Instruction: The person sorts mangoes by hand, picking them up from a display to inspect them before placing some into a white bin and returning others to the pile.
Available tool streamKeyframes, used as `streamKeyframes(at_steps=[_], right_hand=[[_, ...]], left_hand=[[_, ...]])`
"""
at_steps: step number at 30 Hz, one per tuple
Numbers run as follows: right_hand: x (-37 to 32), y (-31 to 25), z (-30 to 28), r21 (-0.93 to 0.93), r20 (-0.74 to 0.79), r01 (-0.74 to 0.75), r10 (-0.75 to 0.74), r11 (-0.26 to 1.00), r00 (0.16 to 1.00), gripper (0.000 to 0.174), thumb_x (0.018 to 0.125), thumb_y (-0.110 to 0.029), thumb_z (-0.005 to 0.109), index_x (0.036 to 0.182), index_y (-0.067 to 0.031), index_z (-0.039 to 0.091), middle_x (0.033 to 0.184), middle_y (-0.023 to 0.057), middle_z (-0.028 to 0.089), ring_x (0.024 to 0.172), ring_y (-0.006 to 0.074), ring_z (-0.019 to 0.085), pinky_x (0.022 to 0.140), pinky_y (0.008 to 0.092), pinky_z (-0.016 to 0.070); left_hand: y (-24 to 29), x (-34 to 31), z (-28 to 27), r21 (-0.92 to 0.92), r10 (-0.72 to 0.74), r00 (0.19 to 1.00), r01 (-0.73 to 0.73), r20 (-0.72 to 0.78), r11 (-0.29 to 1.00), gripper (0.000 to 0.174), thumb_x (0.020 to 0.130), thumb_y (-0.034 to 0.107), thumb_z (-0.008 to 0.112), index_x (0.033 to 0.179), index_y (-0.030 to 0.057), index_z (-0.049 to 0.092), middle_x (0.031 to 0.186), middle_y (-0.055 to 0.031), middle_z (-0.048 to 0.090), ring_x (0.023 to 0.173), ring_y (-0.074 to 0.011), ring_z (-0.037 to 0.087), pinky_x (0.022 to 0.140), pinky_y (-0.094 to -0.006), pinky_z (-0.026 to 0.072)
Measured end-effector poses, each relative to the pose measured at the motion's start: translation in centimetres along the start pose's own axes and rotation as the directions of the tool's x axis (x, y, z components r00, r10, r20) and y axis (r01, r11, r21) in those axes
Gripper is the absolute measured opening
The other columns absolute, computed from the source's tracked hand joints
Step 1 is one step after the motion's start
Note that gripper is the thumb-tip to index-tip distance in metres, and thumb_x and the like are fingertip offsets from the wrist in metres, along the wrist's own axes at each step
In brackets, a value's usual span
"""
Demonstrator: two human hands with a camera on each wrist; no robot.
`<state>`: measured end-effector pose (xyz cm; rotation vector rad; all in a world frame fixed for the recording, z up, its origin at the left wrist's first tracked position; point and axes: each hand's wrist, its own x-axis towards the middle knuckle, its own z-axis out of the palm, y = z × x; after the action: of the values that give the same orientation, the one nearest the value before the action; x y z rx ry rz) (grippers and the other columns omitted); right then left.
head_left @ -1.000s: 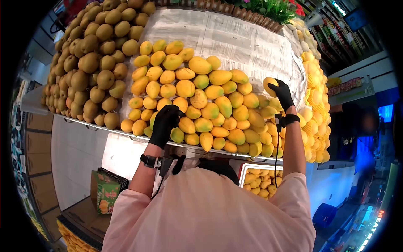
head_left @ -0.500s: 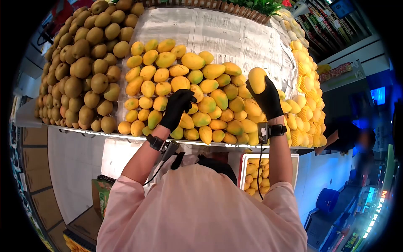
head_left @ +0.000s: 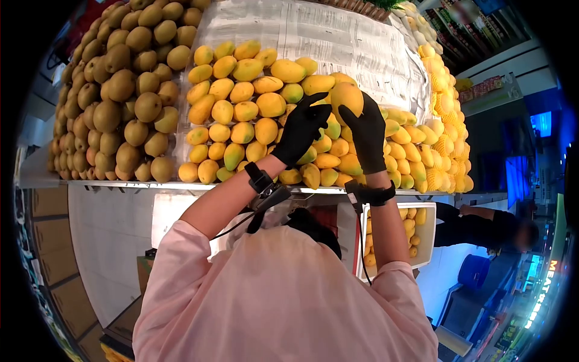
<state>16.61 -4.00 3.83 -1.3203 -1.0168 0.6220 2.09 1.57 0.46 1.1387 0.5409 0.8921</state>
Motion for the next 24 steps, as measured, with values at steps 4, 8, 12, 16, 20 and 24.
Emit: streamKeyframes(at_steps=[4, 8, 12, 16, 20, 24], right_hand=[[-0.1, -0.2, 1.6, -0.069, -0.049, 0.070, -0.074, 0.995, 0.996, 0.052, 0.077, -0.010, 0.075, 0.122, 0.0015, 0.052, 0.112, 0.0100, 0.061, 0.100, 0.0174, 0.060, 0.084, 0.0290, 0.0505], [-1.1, -0.3, 2.9, 0.083, -0.089, 0.006, 0.001, 0.997, 0.996, 0.054, 0.077, -0.008, 0.075, 0.124, 0.0010, 0.050, 0.114, 0.0096, 0.059, 0.101, 0.0184, 0.060, 0.084, 0.0303, 0.0508], [-2.3, -0.3, 3.8, 0.020, -0.101, 0.057, -0.054, 0.998, 0.993, 0.046, 0.082, -0.008, 0.069, 0.124, 0.0011, 0.052, 0.119, 0.0105, 0.057, 0.108, 0.0181, 0.056, 0.090, 0.0298, 0.0472], [-3.5, -0.8, 4.4, 0.083, -0.084, 0.009, -0.002, 0.997, 0.996, 0.047, 0.084, -0.010, 0.067, 0.125, 0.0014, 0.048, 0.116, 0.0113, 0.057, 0.107, 0.0200, 0.056, 0.090, 0.0301, 0.0478], [-4.1, -1.2, 3.4, -0.201, 0.002, 0.147, -0.149, 0.968, 0.989, 0.041, 0.086, -0.007, 0.063, 0.123, 0.0028, 0.051, 0.119, 0.0123, 0.056, 0.110, 0.0181, 0.054, 0.092, 0.0295, 0.0454], [-4.9, -2.7, 2.7, 0.086, 0.008, -0.066, 0.066, 0.994, 0.998, 0.033, 0.087, -0.002, 0.058, 0.120, 0.0034, 0.055, 0.116, 0.0110, 0.058, 0.103, 0.0182, 0.060, 0.086, 0.0289, 0.0524]], left_hand=[[-2.2, -0.4, 0.4, 0.272, 0.328, 0.933, -0.280, -0.150, 0.921, 0.047, 0.087, 0.014, 0.067, 0.131, 0.0083, 0.051, 0.113, -0.0033, 0.061, 0.076, -0.0088, 0.054, 0.064, -0.0213, 0.0467], [-0.4, -1.9, 0.8, 0.370, 0.356, 0.934, -0.317, -0.039, 0.873, 0.057, 0.080, 0.011, 0.073, 0.134, 0.0101, 0.051, 0.118, -0.0048, 0.060, 0.071, -0.0093, 0.051, 0.065, -0.0219, 0.0469], [0.1, -2.8, 0.4, 0.560, 0.274, 0.961, -0.206, -0.039, 0.803, 0.063, 0.077, 0.017, 0.077, 0.133, 0.0062, 0.050, 0.115, -0.0114, 0.064, 0.077, -0.0159, 0.058, 0.072, -0.0293, 0.0501], [-0.4, -1.5, -0.2, 0.383, 0.315, 0.936, -0.236, -0.157, 0.893, 0.058, 0.079, 0.016, 0.075, 0.130, 0.0037, 0.051, 0.110, -0.0108, 0.065, 0.081, -0.0130, 0.061, 0.071, -0.0278, 0.0498], [1.3, -1.3, -3.1, -0.076, -0.172, 0.983, 0.167, -0.066, 0.983, 0.048, 0.087, 0.012, 0.067, 0.130, 0.0000, 0.048, 0.093, -0.0053, 0.063, 0.073, -0.0116, 0.057, 0.064, -0.0253, 0.0483], [-2.6, -1.2, -5.6, -0.140, 0.095, 0.994, -0.088, 0.048, 0.986, 0.032, 0.096, 0.025, 0.056, 0.120, 0.0046, 0.052, 0.075, 0.0009, 0.051, 0.063, -0.0081, 0.046, 0.054, -0.0202, 0.0406]])
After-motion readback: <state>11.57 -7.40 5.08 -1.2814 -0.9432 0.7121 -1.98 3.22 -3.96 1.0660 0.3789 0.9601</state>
